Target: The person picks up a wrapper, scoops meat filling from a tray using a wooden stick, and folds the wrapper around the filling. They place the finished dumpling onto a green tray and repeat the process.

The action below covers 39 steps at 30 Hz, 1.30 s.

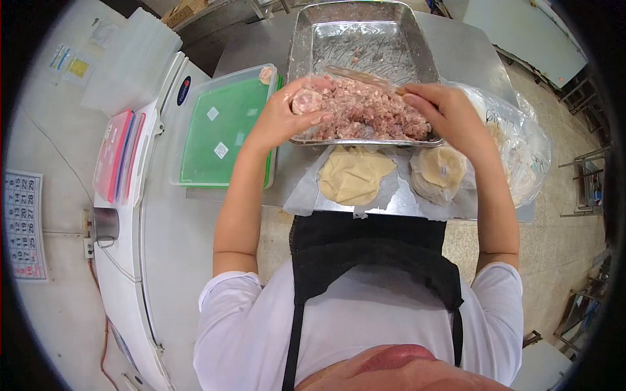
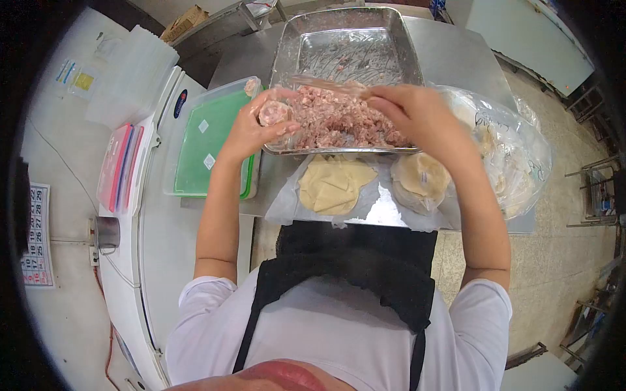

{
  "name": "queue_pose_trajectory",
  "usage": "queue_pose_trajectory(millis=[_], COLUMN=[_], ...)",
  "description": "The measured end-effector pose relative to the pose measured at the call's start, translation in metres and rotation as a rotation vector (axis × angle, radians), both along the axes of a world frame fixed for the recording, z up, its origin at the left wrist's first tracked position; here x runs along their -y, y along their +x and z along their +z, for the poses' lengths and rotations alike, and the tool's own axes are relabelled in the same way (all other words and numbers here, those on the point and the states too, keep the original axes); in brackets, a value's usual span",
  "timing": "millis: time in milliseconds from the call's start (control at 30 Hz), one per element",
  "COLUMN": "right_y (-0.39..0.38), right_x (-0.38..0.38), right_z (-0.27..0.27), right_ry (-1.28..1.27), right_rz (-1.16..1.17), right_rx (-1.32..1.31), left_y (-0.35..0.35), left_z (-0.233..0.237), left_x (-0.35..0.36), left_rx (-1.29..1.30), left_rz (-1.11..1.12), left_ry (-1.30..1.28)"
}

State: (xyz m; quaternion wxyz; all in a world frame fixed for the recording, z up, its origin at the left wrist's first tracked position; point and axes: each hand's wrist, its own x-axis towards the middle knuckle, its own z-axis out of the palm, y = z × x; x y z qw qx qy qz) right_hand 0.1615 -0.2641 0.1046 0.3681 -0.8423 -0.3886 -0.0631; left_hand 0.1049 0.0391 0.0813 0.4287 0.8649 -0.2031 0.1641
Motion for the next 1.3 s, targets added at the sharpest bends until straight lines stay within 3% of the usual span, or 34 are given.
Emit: queue_pose_trajectory(millis=[33, 100, 133, 267, 333, 367, 433, 567, 633, 700, 933, 1133, 1200, 1233, 1300], right_y=[-0.006, -0.013, -0.010, 0.018, 0.031, 0.034, 0.035, 0.034, 0.031, 0.032, 0.032, 0.030, 0.034, 0.034, 0.034], right_x=[-0.008, -0.024, -0.027, -0.011, -0.004, -0.002, 0.002, 0.005, 0.002, 0.003, 0.004, -0.005, -0.011, -0.015, -0.031], right_z=[-0.004, -0.021, -0.024, -0.033, -0.062, -0.064, -0.064, -0.056, -0.062, -0.064, -0.065, -0.062, -0.072, -0.062, -0.031], right_ry=[0.001, 0.010, 0.017, -0.089, 0.150, 0.155, 0.206, 0.308, 0.338, 0.357, 0.350, 0.246, 0.114, 0.104, -0.405], right_rz=[0.000, 0.116, 0.164, 0.113, 0.053, 0.074, -0.016, 0.002, -0.012, -0.052, -0.061, -0.087, 0.082, 0.071, 0.150], right_rx=[-0.001, 0.010, -0.131, -0.101, -0.205, -0.205, -0.642, -0.851, -0.828, -0.847, -0.893, -0.860, -0.443, -0.450, -0.031], left_y=[-0.001, -0.005, -0.002, 0.002, 0.001, 0.010, 0.022, 0.044, 0.047, 0.056, 0.085, 0.093, 0.088, 0.083, 0.070], left_z=[0.004, 0.011, 0.007, 0.012, 0.013, -0.001, -0.019, -0.057, -0.052, -0.046, -0.053, -0.068, -0.059, -0.055, -0.041], left_x=[0.004, 0.010, 0.006, -0.031, -0.065, -0.093, -0.142, -0.204, -0.199, -0.186, -0.166, -0.160, -0.155, -0.155, -0.155], left_rx=[-0.001, -0.360, -0.363, -0.384, -0.393, -0.356, -0.316, -0.260, -0.172, -0.314, -0.389, -0.143, -0.276, -0.285, -0.171], left_rz=[0.000, 0.109, 0.109, 0.182, 0.202, 0.310, 0.434, 0.631, 0.723, 0.688, 0.697, 0.723, 0.655, 0.643, 0.494], left_ry=[0.001, -0.198, -0.195, -0.023, 0.072, 0.039, 0.010, 0.363, 0.480, 0.290, 0.224, 0.427, 0.364, 0.356, 0.559])
